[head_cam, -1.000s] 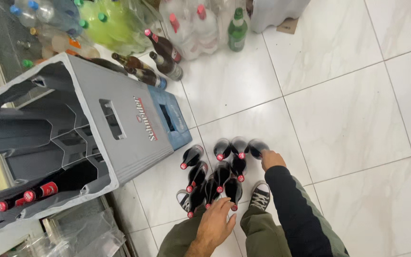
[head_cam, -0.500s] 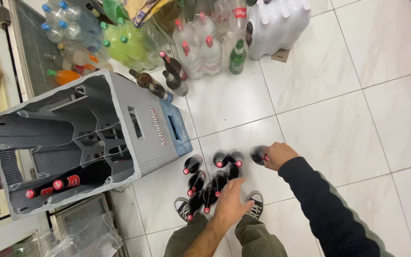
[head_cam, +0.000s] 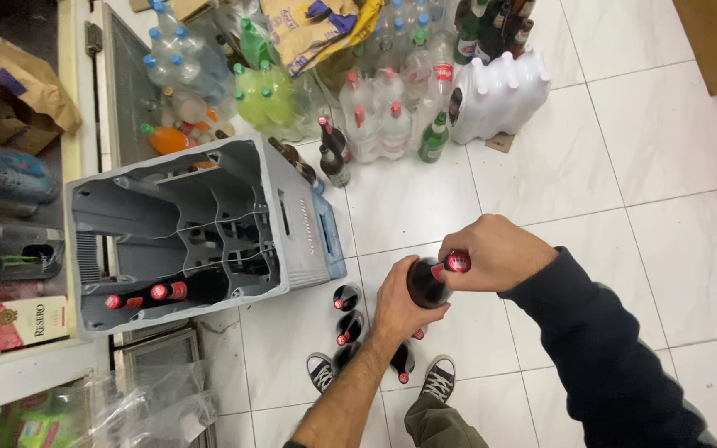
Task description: The person picks up glass beer bottles from the floor by hand and places them into the slots of a plastic crate.
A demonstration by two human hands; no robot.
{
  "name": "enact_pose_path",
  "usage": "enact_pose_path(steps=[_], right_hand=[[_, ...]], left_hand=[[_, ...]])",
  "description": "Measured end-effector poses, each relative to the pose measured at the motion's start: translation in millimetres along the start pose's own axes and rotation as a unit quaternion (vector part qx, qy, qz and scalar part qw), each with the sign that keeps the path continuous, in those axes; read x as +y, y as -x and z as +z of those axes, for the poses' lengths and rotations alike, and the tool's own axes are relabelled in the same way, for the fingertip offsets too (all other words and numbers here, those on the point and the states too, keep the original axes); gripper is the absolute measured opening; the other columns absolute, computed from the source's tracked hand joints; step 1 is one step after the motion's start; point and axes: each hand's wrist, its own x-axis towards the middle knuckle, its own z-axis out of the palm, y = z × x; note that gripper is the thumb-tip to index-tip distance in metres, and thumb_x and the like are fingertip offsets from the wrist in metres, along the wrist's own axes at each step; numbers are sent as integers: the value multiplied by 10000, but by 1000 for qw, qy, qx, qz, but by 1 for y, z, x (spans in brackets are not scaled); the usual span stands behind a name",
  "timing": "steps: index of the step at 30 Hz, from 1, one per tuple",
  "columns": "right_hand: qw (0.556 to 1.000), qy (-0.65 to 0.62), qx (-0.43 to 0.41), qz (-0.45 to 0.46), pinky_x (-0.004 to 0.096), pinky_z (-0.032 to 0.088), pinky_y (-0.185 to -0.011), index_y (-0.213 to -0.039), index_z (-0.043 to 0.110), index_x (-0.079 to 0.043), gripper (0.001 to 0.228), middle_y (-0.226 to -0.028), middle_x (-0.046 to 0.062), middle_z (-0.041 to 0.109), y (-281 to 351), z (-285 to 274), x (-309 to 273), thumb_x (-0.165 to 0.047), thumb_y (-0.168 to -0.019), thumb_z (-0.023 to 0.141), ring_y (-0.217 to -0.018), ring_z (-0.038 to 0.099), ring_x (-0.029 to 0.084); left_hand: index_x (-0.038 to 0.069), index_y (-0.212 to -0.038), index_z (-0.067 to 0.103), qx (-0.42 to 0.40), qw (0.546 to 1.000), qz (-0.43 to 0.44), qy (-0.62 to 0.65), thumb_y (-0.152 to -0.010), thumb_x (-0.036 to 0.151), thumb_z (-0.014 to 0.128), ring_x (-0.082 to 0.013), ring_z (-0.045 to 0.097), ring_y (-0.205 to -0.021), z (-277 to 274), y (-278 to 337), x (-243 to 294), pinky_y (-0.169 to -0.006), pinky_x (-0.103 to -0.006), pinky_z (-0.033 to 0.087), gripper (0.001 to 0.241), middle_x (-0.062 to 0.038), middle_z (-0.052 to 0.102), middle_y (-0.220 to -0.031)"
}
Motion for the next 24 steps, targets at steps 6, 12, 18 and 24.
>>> enact_pose_path(steps=[6,12,18,24], right_hand=[[955,-81,265,-109,304,590,-590,-1031,814,-177,289,-760,55,731,-5,4,-54,-411,-867,865,-614,718,196],[920,-288,200,-177,483,610,-1033,-1428,715,-55,588,-1147,132,765,-27,32,-70,-375,-944,814,-1133,761,298],[829,-527,106,-152,517,451,-1206,-1669,423,-24,923,-1559,183,616,-42,91,-96,-582,-956,600,-1443,548,278],[840,-509,31,-187,564,503,-1150,-1687,399,-42,1304,-1572,188,639,-64,175,-91,-637,-659,938,-1376,590,294]], left_hand=[[324,-1591,509,20,999,-38,27,-483,646,936,-267,705,-1342,-79,29,78,-1178,-420,569,1230,12,711,-1396],[239,-1563,531,42,992,-41,116,-471,549,971,-394,767,-1231,-153,62,120,-1053,-520,643,1218,-126,789,-1258],[280,-1533,556,85,976,-82,181,-440,488,987,-375,781,-1224,-226,95,146,-989,-495,654,1193,-122,816,-1224],[257,-1530,548,105,973,-139,149,-467,533,954,-451,735,-1273,-286,116,164,-1059,-557,618,1171,-191,792,-1294]])
